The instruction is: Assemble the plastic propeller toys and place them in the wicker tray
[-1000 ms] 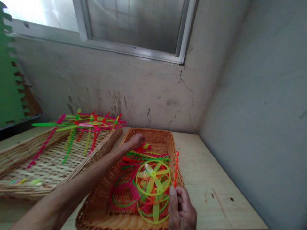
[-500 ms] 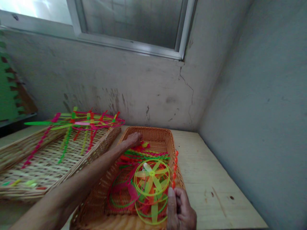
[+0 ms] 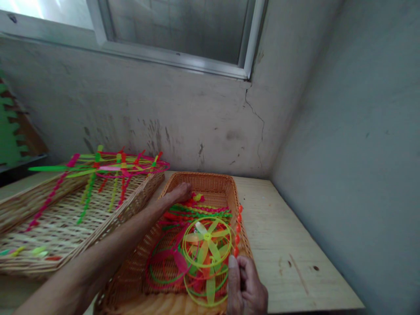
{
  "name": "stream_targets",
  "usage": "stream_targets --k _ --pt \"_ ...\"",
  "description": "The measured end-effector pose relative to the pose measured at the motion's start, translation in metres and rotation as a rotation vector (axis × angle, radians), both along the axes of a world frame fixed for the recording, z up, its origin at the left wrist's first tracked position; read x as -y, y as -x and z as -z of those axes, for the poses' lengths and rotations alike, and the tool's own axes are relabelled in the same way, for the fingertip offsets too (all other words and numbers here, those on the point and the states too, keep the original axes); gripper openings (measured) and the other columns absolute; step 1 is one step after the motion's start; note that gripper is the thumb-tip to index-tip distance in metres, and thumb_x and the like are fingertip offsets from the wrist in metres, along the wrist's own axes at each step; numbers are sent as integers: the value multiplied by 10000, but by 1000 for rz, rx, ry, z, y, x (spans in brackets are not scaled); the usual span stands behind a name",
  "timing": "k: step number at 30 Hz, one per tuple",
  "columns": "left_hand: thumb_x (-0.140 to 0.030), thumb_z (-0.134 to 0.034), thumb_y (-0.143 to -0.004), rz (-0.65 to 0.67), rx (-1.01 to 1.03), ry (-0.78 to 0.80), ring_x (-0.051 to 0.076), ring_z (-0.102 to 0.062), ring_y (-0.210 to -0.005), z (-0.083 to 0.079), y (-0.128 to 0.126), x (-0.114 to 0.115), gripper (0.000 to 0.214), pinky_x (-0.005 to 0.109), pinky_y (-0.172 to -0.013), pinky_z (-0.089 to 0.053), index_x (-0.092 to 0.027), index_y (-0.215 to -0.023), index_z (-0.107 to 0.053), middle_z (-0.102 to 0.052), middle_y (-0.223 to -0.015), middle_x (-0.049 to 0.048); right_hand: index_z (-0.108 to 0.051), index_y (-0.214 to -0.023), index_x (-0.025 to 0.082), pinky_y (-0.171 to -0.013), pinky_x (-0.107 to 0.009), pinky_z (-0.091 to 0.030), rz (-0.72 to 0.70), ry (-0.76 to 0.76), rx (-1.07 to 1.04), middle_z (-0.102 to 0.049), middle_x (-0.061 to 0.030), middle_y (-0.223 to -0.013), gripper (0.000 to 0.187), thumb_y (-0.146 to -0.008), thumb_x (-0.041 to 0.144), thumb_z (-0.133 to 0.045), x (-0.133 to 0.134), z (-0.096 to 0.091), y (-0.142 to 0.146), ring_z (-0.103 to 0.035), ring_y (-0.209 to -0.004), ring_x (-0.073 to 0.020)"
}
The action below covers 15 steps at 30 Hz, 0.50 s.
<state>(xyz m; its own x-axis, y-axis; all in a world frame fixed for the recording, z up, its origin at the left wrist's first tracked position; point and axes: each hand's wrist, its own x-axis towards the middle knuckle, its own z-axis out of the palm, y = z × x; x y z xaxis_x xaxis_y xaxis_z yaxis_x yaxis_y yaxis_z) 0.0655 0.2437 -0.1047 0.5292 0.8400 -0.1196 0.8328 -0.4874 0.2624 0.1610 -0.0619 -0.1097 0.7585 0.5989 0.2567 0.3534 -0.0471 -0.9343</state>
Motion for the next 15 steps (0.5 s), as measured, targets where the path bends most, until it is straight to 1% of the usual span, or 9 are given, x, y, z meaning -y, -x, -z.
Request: stream_targets --k 2,4,6,8,9,12,15 --pt "-311 -522 -872 -14 36 20 163 -596 -843 -1 2 -1 253 350 -737 -511 -121 -1032 -573 -605 -990 62 -539 -655 210 -406 -203 -301 -23 2 10 -424 54 -455 390 -811 549 -424 0 -1 -1 -399 -388 -86" --pt "-313 -532 -866 -29 92 37 157 -596 -807 -4 6 -2 239 329 -707 -511 -113 -986 -585 -610 -945 49 -529 -652 209 -401 -198 -290 -39 -3 18 -406 60 -455 382 -813 541 -428 0 -1 -2 -379 -384 -80" --pt "-301 -548 -848 -42 167 56 135 -582 -699 -8 11 -2 213 275 -620 -495 -97 -864 -604 -608 -809 21 -526 -655 208 -406 -192 -294 -38 -14 33 -406 61 -459 376 -817 534 -431 0 -1 -3 -372 -390 -78" --pt "-271 -539 -824 -45 260 77 106 -531 -566 -13 16 0 209 218 -510 -438 -89 -742 -600 -566 -644 -5 -530 -662 206 -414 -187 -308 -34 -20 51 -425 56 -465 370 -822 525 -431 0 -1 -3 -378 -400 -79" --pt "-258 -520 -812 -41 310 88 93 -500 -516 -16 18 2 210 199 -471 -406 -90 -714 -596 -542 -587 -13 -532 -667 205 -420 -185 -316 -34 -20 55 -437 54 -471 368 -825 521 -430 0 -1 -4 -387 -406 -80" --pt "-266 -471 -781 1 434 106 81 -469 -473 -22 23 11 222 175 -438 -369 -90 -757 -604 -535 -550 -9 -534 -683 203 -439 -186 -326 -53 -24 39 -432 55 -488 365 -831 520 -427 -1 0 -4 -400 -422 -81" --pt "-239 -480 -725 34 460 81 88 -486 -498 -24 27 14 208 175 -461 -381 -92 -785 -614 -558 -570 -1 -524 -682 203 -454 -196 -314 -85 -45 3 -408 60 -503 371 -831 528 -426 -1 0 -4 -386 -441 -81"
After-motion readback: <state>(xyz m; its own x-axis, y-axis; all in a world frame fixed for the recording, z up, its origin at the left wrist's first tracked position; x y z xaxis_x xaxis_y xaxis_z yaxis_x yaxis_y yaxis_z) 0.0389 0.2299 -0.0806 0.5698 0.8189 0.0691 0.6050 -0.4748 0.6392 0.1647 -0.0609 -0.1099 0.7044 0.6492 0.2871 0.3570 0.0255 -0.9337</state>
